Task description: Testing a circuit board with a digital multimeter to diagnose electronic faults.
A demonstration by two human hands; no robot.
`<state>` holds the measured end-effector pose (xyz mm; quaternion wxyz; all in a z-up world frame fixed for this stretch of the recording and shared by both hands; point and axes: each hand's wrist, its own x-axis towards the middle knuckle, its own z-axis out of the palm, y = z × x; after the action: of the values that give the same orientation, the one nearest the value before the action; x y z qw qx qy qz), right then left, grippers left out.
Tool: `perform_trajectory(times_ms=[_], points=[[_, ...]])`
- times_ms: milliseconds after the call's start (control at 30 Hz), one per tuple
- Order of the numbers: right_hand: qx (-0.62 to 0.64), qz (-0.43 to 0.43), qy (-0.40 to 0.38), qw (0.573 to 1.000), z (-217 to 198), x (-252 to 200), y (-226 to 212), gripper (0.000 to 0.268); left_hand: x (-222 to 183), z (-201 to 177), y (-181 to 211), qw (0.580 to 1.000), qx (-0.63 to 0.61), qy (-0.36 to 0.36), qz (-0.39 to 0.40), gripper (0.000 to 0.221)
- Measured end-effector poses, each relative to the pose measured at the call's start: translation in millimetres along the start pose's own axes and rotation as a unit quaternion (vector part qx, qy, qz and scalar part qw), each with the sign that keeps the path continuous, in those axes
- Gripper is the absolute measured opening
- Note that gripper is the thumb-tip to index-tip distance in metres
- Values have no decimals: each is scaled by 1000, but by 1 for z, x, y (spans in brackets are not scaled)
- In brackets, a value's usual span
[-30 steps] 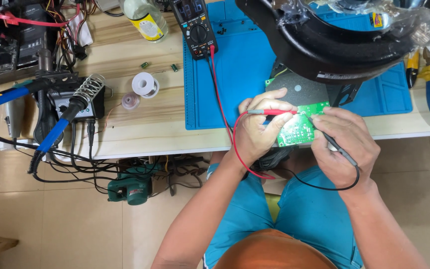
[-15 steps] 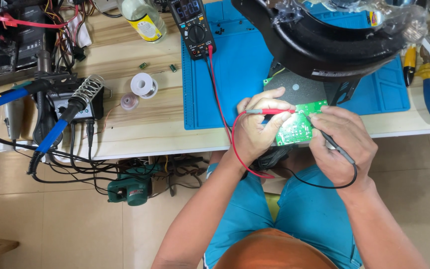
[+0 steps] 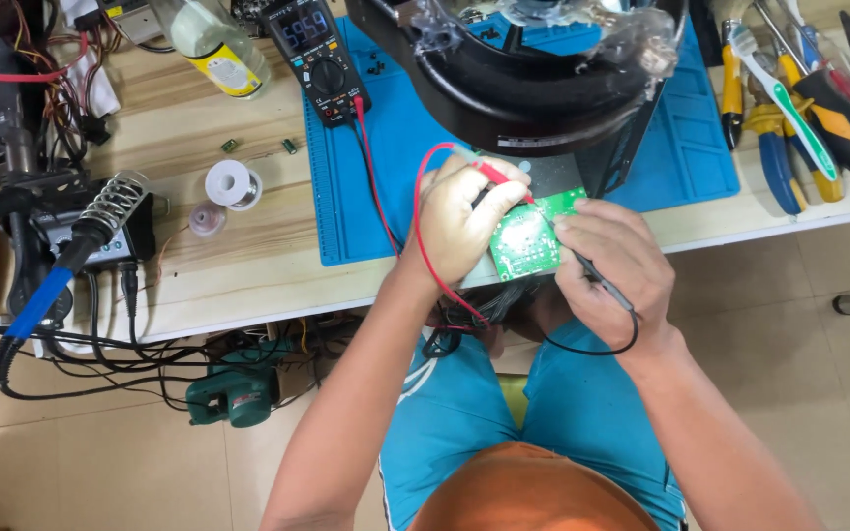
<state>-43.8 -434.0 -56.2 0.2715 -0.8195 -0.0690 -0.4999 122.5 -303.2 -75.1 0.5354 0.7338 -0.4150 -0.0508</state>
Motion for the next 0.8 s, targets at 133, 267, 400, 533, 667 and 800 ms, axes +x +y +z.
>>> perform_trajectory(times_ms=[133,267,400,533,667,800], points=[[5,-7,7,1000,0,0,-1,9,12,-15,24,999,-34,-22,5,16],[3,-4,7,1000,-1,1,-1,8,14,4,2,997,-61,-31,18,13],[11,-3,8,1000,-1,-2,1,9,15,0,6,998,-58,-35,16,13],[11,-1,3,1000,-2,-2,2,9,15,-1,5,997,-61,-44,-5,16],[6,-2,0,1000,-3,-3,2,9,13,-1,7,997,-55,-47,-14,17],[8,1,-1,1000,-3,-3,2,10,12,-3,12,998,-45,-46,-24,18]])
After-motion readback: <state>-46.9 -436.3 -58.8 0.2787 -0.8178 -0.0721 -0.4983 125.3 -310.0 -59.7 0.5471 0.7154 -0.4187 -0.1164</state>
